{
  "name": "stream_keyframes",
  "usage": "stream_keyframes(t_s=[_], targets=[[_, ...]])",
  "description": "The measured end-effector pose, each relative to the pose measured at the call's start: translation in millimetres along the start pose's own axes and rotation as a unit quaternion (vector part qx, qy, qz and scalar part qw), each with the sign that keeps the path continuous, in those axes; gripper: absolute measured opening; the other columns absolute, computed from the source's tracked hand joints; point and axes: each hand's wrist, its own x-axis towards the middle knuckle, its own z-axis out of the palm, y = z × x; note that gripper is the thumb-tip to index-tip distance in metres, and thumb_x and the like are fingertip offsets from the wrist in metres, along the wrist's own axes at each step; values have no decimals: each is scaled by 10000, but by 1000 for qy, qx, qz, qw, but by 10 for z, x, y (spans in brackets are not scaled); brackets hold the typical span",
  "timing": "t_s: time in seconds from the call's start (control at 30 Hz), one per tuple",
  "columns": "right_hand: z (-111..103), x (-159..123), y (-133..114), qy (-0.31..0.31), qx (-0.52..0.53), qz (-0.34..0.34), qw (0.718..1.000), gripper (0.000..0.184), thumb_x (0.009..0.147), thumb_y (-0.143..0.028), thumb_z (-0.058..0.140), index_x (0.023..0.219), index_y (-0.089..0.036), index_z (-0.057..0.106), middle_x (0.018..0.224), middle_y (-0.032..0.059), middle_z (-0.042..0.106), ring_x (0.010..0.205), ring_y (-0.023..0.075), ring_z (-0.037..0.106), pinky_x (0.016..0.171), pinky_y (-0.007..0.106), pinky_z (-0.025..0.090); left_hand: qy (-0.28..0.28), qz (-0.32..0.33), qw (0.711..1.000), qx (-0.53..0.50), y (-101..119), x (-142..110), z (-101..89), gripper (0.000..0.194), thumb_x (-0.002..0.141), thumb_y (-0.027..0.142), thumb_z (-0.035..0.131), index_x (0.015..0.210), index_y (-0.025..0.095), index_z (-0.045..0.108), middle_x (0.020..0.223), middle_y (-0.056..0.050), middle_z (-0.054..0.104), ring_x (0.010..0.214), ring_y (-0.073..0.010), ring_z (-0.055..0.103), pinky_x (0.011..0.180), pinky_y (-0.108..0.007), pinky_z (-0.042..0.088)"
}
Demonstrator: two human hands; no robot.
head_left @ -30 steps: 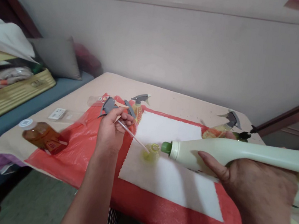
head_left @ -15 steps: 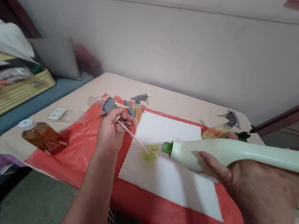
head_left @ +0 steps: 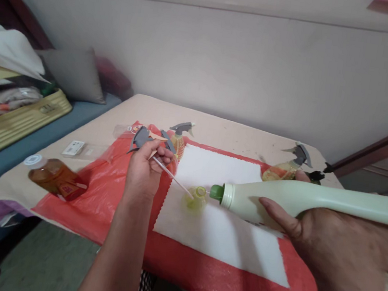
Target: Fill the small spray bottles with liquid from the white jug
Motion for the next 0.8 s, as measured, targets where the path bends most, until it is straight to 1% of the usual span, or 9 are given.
stream_keyframes(t_s=[0.1,0.17,0.23,0.37,0.47,0.57,0.7,0.8], targets=[[-19,7,1,-4,1,1,1000,809,928,-772,144,1306,-214,589,724,63,622,720,300,563,640,353,289,-3,3,1000,4,-6,4,-6,212,701,238,687,535,157,583,542,5,542,570,-119,604,580,-233,488],[-33,10,0,-13,9,-1,1000,823,921,-783,143,1302,-211,595,685,59,597,725,302,562,644,357,293,-6,3,1000,8,-10,3,-7,224,711,243,683,530,162,580,541,4,543,567,-119,602,585,-237,490],[-43,12,-4,-19,11,1,1000,822,923,-780,152,1314,-202,587,665,56,581,717,301,558,631,353,282,-8,3,1000,13,-9,-1,-5,234,718,248,677,523,168,575,537,3,544,557,-116,593,588,-242,492],[-60,18,-9,-20,8,5,1000,815,931,-769,146,1336,-197,561,742,70,620,726,295,558,616,339,262,-4,4,1000,19,-2,-12,7,227,723,246,666,531,171,572,535,-2,546,557,-119,592,589,-244,491],[-76,20,0,-29,5,3,1000,817,922,-782,169,1336,-192,553,736,70,623,735,298,557,617,331,262,-3,4,1000,14,-1,-12,11,216,723,238,662,539,168,572,535,4,536,552,-121,592,589,-246,492],[-90,21,10,-24,-1,0,1000,827,923,-780,171,1326,-168,554,758,77,635,716,294,544,615,334,255,-7,4,1000,6,-5,-5,7,216,713,238,676,537,163,575,536,9,533,554,-119,596,586,-241,491],[-91,21,11,-21,6,6,1000,879,916,-790,127,1301,-137,573,857,112,648,747,287,537,592,325,226,-5,5,1000,-1,-5,2,-1,208,695,234,690,537,160,578,537,15,529,562,-118,605,561,-227,479],[-75,11,15,-21,7,5,1000,881,920,-785,111,1239,-140,619,934,133,651,790,282,541,582,316,203,-6,3,1000,1,-2,4,-5,213,699,236,683,530,160,577,540,9,543,566,-117,604,569,-227,486]])
